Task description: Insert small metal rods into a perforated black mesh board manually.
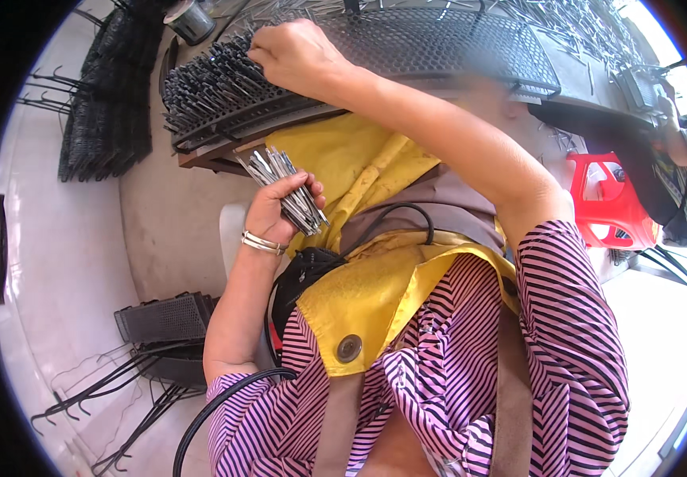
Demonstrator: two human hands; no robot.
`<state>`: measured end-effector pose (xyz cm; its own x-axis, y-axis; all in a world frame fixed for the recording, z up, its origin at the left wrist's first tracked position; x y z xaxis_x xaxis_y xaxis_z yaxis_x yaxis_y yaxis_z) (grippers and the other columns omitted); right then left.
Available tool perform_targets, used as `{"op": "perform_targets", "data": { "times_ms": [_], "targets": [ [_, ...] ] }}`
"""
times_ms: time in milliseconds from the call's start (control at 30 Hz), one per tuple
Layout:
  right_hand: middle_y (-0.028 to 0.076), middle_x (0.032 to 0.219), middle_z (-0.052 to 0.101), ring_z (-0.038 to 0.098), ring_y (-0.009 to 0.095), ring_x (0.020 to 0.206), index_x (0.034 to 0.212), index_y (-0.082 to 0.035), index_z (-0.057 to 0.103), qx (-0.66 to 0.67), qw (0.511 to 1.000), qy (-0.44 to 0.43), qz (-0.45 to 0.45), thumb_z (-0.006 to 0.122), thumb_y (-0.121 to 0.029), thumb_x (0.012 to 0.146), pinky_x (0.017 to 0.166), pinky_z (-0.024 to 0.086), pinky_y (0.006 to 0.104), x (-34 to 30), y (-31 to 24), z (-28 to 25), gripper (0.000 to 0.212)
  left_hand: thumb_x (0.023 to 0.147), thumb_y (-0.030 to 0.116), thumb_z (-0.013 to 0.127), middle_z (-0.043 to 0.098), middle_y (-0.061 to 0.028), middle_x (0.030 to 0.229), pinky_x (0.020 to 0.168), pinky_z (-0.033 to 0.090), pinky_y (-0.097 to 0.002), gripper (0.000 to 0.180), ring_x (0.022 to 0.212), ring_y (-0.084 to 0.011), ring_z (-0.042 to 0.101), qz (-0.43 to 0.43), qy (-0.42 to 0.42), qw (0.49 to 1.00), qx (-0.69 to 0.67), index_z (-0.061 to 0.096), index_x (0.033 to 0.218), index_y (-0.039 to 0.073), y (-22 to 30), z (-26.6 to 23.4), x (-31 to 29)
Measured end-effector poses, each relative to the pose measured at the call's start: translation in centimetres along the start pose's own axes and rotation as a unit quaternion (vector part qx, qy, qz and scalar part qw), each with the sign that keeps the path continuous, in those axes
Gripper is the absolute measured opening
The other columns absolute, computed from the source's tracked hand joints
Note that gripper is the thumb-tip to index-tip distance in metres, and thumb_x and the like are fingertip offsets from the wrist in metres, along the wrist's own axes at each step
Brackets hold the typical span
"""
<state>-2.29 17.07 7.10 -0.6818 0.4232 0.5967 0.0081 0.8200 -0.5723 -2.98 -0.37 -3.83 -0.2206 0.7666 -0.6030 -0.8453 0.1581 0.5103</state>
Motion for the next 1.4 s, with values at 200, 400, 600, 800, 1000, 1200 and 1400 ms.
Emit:
{"op": "perform_targets", "data": {
  "times_ms": [200,400,600,800,1000,1200,1400],
  "targets": [
    [0.019,0.064,0.056,0.056,0.036,0.065,0.07,-0.001,0.06,-0.043,0.999,-0.024,-0.004,0.056,-0.014,0.071,0.061,0.046,0.0412,1.5,0.2,1.3,0.013,0.078,0.006,0.055,0.057,-0.0114,0.076,0.064,0.051,-0.0344,0.01,0.072,-0.0219,0.058,-0.007,-0.008,1.0,-0.01,0.053,0.084,-0.002,0.0,-0.2,0.3],
    [0.018,0.067,0.058,0.057,0.035,0.067,0.072,-0.002,0.061,-0.037,0.999,-0.017,-0.013,0.055,-0.013,0.071,0.062,0.046,0.0411,1.0,0.7,1.1,0.012,0.079,0.006,0.054,0.057,-0.0118,0.077,0.065,0.051,-0.0346,0.01,0.073,-0.0222,0.058,0.0,-0.025,1.0,-0.006,0.053,0.083,-0.003,-0.1,-0.2,0.3],
    [0.013,0.064,0.058,0.055,0.024,0.059,0.079,-0.003,0.061,0.006,0.999,0.029,0.013,0.06,-0.015,0.074,0.055,0.045,0.0327,-2.5,-0.1,-0.9,0.013,0.078,0.005,0.055,0.057,-0.011,0.078,0.066,0.051,-0.0347,0.009,0.075,-0.0224,0.057,0.004,-0.032,0.999,-0.008,0.054,0.084,-0.001,0.0,0.1,-0.1],
    [0.01,0.061,0.059,0.055,0.014,0.051,0.078,0.004,0.061,0.245,0.911,-0.189,0.272,0.063,-0.015,0.075,0.047,0.044,0.0275,-10.2,-1.2,-1.1,0.02,0.076,0.005,0.057,0.057,-0.0101,0.081,0.067,0.051,-0.0351,0.012,0.077,-0.022,0.057,0.002,-0.113,0.993,-0.019,0.055,0.087,0.0,-0.1,0.5,0.2],
    [0.007,0.062,0.059,0.053,0.009,0.049,0.083,0.008,0.06,0.425,0.792,-0.182,0.397,0.061,-0.005,0.076,0.045,0.043,0.0231,-13.3,-1.4,-0.3,0.015,0.075,0.004,0.056,0.058,-0.0115,0.086,0.068,0.051,-0.0345,0.026,0.078,-0.0223,0.058,0.002,-0.168,0.985,0.049,0.052,0.101,0.0,-1.0,1.5,-0.2],
    [0.007,0.058,0.055,0.052,0.013,0.046,0.075,0.006,0.058,0.442,0.761,-0.089,0.467,0.058,0.0,0.076,0.037,0.04,0.0275,-14.6,-0.4,-0.4,0.006,0.074,-0.004,0.055,0.059,-0.0134,0.089,0.068,0.051,-0.0347,0.031,0.075,-0.0233,0.06,0.01,-0.119,0.99,0.075,0.051,0.105,-0.002,-1.6,2.0,-0.3],
    [0.006,0.061,0.055,0.052,0.014,0.045,0.069,0.005,0.055,0.436,0.768,-0.061,0.465,0.058,0.001,0.075,0.039,0.042,0.0271,-14.8,-0.3,-0.5,0.007,0.073,-0.006,0.054,0.061,-0.0143,0.084,0.064,0.052,-0.0344,0.03,0.07,-0.0238,0.061,0.042,-0.054,0.99,0.12,0.052,0.103,-0.004,-1.6,2.0,-0.6]
  ]
}}
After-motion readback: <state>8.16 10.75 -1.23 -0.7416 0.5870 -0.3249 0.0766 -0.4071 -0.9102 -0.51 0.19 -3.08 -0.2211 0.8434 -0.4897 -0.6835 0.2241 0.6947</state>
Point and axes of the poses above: each hand's wrist, its own x-axis towards the middle knuckle, its own z-axis out of the palm, y = z × x, the point moved 3 cm from there along x, towards the middle knuckle
